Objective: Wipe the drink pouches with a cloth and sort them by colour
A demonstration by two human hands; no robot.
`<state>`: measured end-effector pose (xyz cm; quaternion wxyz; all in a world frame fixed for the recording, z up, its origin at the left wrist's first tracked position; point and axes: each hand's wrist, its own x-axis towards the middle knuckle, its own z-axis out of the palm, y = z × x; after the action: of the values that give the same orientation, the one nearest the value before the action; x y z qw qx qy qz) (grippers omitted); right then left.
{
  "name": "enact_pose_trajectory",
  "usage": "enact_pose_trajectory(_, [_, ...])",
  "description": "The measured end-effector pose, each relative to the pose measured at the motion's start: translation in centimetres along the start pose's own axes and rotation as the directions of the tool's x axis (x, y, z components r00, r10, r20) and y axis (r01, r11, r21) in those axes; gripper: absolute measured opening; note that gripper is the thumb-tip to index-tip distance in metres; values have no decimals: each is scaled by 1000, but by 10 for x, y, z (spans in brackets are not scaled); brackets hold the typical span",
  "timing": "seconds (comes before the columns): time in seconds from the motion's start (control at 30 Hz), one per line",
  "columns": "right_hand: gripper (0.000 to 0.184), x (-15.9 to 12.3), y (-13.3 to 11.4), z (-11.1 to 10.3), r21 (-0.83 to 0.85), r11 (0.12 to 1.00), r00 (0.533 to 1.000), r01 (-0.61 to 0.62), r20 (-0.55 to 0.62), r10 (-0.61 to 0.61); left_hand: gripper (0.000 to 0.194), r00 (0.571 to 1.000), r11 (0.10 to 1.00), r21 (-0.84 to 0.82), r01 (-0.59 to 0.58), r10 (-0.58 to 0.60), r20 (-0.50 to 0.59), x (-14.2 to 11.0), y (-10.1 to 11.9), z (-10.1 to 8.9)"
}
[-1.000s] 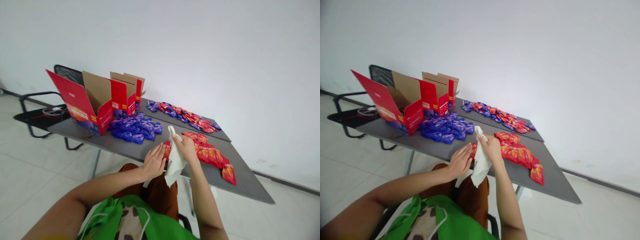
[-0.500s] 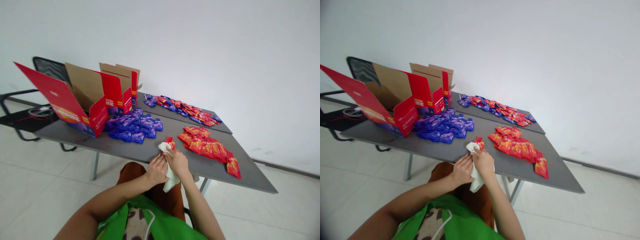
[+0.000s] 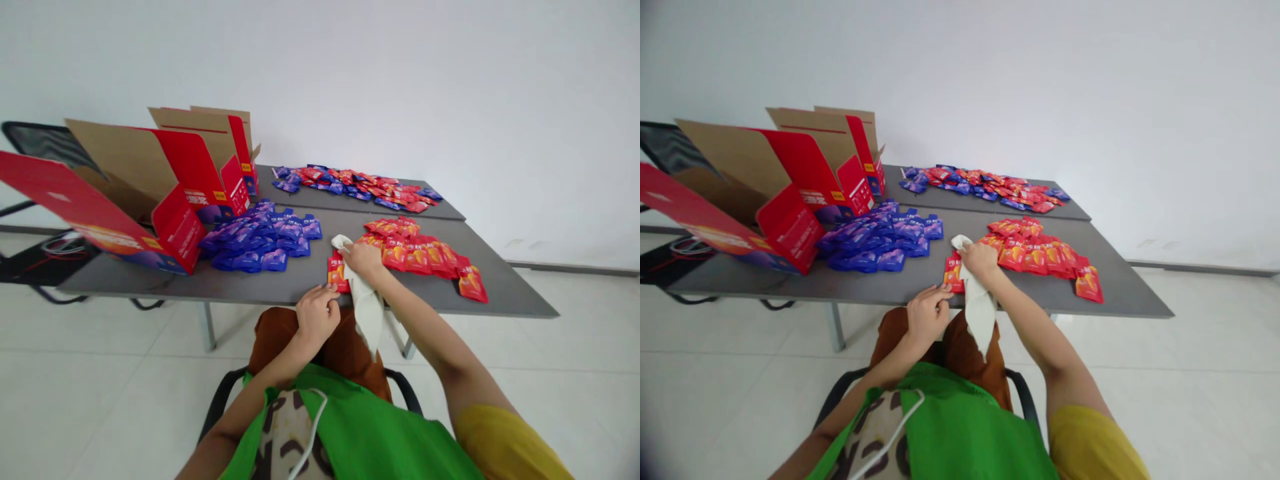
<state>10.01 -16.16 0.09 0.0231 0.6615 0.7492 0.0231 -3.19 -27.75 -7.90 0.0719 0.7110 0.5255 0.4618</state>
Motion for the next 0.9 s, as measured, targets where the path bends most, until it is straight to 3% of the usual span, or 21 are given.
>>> enact_pose_trajectory(0.13, [53, -24, 18, -7, 66, 997, 996, 40, -76, -35, 30, 999, 999, 12, 34, -35, 30, 0, 2, -1])
enact_pose_trajectory(0.23, [56, -58, 23, -5, 119, 971, 974, 208, -113, -195, 31, 997, 999, 28, 33, -35, 63, 1, 2, -2])
enact_pose_trajectory(0.33, [54, -77, 21, 4, 122, 903, 911, 413, -56, -409, 26, 993, 993, 97, 63, -72, 93, 4, 2, -7])
enact_pose_trajectory(0.43, [49, -66, 21, 10, 102, 839, 844, 534, -2, -537, 24, 980, 985, 149, 82, -107, 170, 9, 5, -14])
enact_pose_trajectory(0.53, [49, -39, 30, 1, 16, 861, 860, 508, -71, -506, 18, 968, 970, 224, 94, -141, 206, 19, 12, -16])
enact_pose_trajectory(0.63, [51, -25, 44, -18, -5, 915, 876, 404, -285, -389, 13, 975, 943, 312, 115, -166, 145, 31, 22, -3])
enact_pose_trajectory(0.77, [51, -41, 64, -33, 113, 901, 759, 420, -587, -280, 51, 986, 925, 376, 58, -113, 127, 39, 33, 22])
enact_pose_trajectory(0.83, [48, -53, 69, -33, 159, 871, 713, 465, -651, -262, 76, 985, 902, 428, 52, -116, 125, 40, 36, 32])
enact_pose_trajectory(0.9, [49, -63, 72, -29, 210, 851, 719, 481, -651, -245, 81, 979, 884, 464, 56, -140, 147, 42, 40, 39])
